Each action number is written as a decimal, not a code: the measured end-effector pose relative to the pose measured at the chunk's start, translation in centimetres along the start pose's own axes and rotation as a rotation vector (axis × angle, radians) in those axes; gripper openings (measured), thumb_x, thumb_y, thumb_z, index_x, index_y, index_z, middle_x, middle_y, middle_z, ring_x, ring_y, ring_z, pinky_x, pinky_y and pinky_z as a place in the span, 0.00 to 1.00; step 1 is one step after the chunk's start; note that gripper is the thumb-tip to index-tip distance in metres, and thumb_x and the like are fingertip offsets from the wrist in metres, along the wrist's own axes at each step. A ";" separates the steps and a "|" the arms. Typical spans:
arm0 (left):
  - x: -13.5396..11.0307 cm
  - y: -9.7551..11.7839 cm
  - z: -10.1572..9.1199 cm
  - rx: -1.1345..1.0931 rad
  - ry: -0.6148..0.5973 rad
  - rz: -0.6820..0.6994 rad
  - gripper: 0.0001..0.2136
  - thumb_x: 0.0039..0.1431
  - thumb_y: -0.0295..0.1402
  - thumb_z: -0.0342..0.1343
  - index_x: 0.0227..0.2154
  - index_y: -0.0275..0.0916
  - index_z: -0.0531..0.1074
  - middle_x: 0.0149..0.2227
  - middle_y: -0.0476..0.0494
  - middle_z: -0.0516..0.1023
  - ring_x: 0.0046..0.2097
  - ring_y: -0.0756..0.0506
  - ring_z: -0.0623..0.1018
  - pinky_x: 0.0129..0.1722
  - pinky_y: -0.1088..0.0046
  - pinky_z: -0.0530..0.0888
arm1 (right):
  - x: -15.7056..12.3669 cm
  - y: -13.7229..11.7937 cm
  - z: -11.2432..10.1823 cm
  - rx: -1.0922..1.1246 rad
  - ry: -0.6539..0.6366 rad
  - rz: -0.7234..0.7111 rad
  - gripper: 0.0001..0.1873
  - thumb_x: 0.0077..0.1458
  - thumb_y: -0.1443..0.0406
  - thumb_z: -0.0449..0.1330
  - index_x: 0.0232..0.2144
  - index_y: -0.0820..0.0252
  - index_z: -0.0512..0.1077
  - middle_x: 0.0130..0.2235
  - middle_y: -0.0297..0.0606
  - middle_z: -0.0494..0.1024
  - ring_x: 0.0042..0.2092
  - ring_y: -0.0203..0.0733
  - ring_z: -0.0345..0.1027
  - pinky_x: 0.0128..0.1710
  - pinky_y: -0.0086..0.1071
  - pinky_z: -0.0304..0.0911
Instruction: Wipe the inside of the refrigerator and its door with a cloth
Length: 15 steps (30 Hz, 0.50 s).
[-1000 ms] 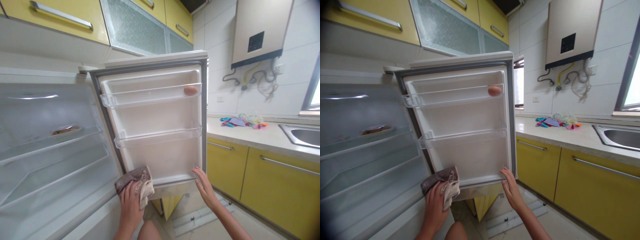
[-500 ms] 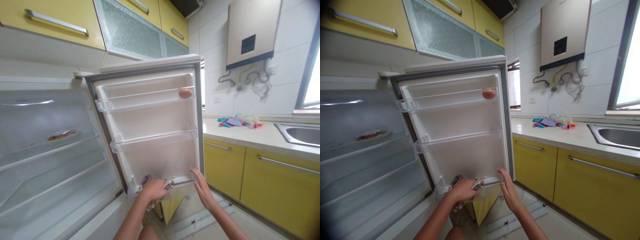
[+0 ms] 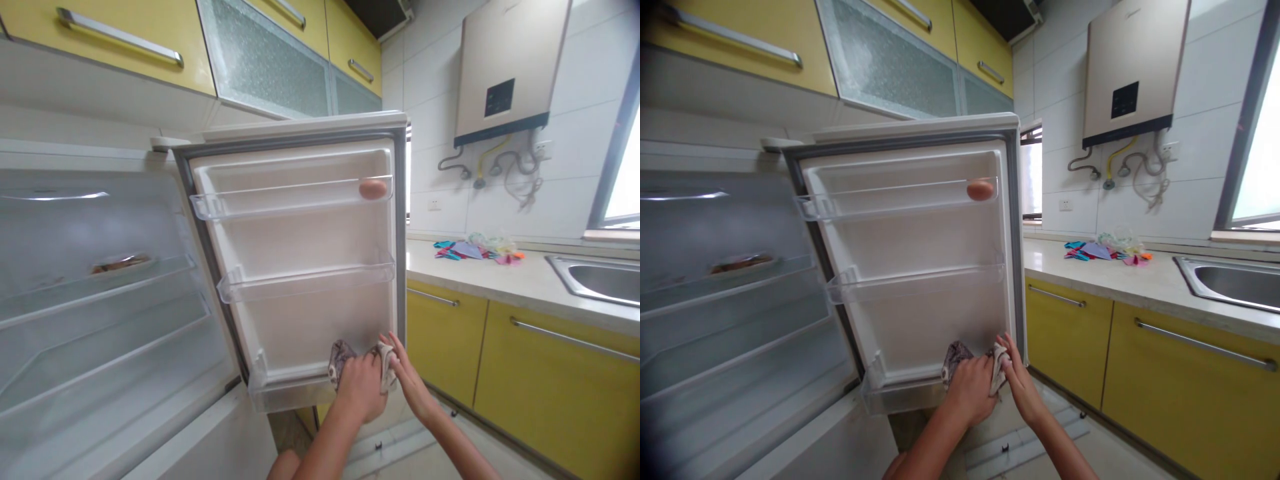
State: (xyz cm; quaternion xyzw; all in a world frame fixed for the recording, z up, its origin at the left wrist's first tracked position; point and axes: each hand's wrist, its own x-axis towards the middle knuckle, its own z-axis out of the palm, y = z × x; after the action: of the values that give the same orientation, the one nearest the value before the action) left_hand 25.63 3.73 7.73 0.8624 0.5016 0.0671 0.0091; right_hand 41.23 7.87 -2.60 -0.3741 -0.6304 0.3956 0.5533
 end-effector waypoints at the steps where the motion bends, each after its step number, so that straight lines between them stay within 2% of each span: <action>1: -0.7 -0.6 0.0 -0.001 0.013 0.000 0.24 0.53 0.36 0.53 0.54 0.38 0.67 0.54 0.34 0.76 0.54 0.34 0.75 0.55 0.53 0.71 | -0.2 -0.1 0.2 -0.044 0.003 -0.006 0.35 0.66 0.48 0.46 0.70 0.47 0.44 0.71 0.42 0.55 0.71 0.44 0.48 0.70 0.50 0.46; 4: -3.0 -3.3 -0.4 -0.004 0.035 -0.034 0.26 0.53 0.36 0.54 0.57 0.41 0.65 0.54 0.36 0.76 0.54 0.36 0.74 0.55 0.55 0.70 | -0.5 0.1 0.5 -0.211 0.037 -0.048 0.33 0.65 0.48 0.48 0.67 0.50 0.55 0.70 0.43 0.57 0.71 0.47 0.47 0.71 0.52 0.42; 7: -5.5 -6.8 -1.9 0.049 0.003 -0.151 0.24 0.55 0.37 0.53 0.56 0.43 0.67 0.53 0.36 0.77 0.54 0.36 0.76 0.55 0.57 0.70 | -0.5 0.4 0.7 -0.340 0.053 -0.093 0.31 0.65 0.48 0.49 0.65 0.51 0.61 0.69 0.42 0.59 0.71 0.48 0.47 0.71 0.52 0.41; 11: -7.7 -12.0 -6.1 0.132 -0.102 -0.412 0.15 0.58 0.36 0.48 0.43 0.38 0.75 0.44 0.31 0.82 0.47 0.33 0.81 0.46 0.56 0.75 | -0.2 0.7 0.8 -0.415 0.062 -0.159 0.28 0.65 0.50 0.49 0.63 0.51 0.63 0.68 0.42 0.62 0.71 0.48 0.48 0.71 0.52 0.44; 13: -7.9 -14.1 -8.7 0.121 -0.099 -0.430 0.15 0.59 0.33 0.45 0.42 0.39 0.76 0.46 0.33 0.82 0.48 0.37 0.81 0.47 0.62 0.74 | 0.0 0.8 0.9 -0.437 0.072 -0.185 0.27 0.66 0.50 0.49 0.62 0.51 0.64 0.67 0.42 0.63 0.71 0.49 0.49 0.71 0.54 0.45; 15: -7.8 -15.4 -10.7 0.119 -0.073 -0.422 0.17 0.61 0.32 0.43 0.45 0.39 0.75 0.49 0.33 0.82 0.51 0.39 0.80 0.50 0.65 0.73 | 0.1 0.9 1.0 -0.449 0.079 -0.199 0.27 0.66 0.51 0.49 0.62 0.51 0.65 0.67 0.42 0.63 0.70 0.49 0.50 0.70 0.54 0.46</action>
State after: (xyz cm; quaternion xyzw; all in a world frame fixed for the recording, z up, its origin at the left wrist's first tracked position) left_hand 7.19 4.12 16.26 0.7392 0.6734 0.0028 -0.0098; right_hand 40.29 8.22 -3.49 -0.4391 -0.7140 0.1742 0.5168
